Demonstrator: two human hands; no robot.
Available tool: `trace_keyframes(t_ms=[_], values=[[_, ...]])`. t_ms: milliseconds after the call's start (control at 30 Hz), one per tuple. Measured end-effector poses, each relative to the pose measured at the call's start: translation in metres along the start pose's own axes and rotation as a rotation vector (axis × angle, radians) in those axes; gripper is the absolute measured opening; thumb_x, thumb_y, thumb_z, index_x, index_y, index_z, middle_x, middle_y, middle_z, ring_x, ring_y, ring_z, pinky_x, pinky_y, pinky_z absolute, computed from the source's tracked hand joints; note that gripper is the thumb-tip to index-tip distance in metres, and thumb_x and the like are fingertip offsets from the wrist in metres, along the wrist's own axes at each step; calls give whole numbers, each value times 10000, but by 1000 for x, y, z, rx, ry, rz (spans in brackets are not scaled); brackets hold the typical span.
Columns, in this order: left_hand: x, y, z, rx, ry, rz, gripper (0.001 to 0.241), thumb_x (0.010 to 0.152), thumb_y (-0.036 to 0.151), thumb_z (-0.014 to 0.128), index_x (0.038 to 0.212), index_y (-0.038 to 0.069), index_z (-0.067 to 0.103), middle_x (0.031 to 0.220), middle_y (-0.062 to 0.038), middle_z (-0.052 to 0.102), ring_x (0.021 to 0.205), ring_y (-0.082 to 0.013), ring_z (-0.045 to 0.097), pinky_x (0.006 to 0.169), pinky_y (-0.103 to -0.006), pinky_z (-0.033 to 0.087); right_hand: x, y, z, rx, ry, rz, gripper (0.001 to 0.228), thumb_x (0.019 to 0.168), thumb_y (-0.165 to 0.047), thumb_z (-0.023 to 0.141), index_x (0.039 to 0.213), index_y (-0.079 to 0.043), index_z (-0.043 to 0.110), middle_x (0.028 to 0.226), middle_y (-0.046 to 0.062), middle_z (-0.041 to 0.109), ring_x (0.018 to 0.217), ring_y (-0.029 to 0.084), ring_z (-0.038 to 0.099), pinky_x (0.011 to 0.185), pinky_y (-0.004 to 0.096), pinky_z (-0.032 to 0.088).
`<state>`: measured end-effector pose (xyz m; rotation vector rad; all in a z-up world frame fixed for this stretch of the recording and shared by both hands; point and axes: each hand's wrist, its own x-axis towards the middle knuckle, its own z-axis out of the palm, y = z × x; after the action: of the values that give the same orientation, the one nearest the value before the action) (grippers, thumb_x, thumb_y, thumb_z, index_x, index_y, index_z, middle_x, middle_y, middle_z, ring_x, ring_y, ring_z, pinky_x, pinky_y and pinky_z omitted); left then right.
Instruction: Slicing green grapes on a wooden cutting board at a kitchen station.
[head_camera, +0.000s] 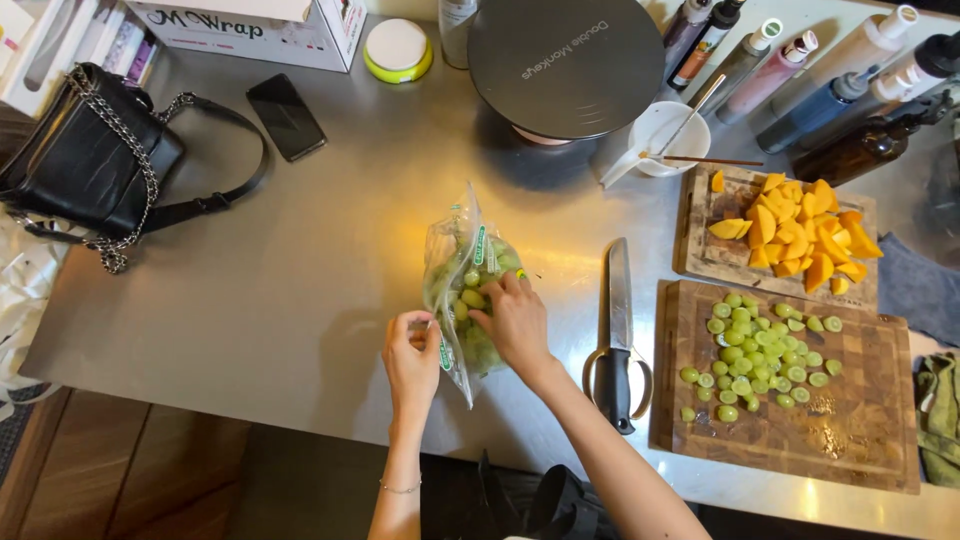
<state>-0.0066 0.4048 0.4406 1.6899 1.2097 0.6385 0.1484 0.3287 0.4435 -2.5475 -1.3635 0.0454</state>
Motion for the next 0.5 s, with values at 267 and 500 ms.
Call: trace_keyframes(t_ms=[267, 500], values=[[12, 19, -11, -89, 14, 74, 156, 906, 89, 680, 1001, 122, 561, 1149, -112, 612, 845, -286, 713, 759, -333, 583, 12, -26, -1, -140, 175, 75, 383, 851, -325, 776, 1201, -209, 672, 932, 0, 577, 875, 231, 671, 720, 353, 556], [27, 16, -7, -156, -52, 155, 151, 929, 84, 678, 960, 120, 534, 1152, -117, 616, 742, -250, 710, 683, -332, 576, 55, -33, 16, -78, -37, 197, 475, 811, -414, 823, 1148, -144, 627, 1034, 60, 603, 795, 355, 736, 688, 503, 609]])
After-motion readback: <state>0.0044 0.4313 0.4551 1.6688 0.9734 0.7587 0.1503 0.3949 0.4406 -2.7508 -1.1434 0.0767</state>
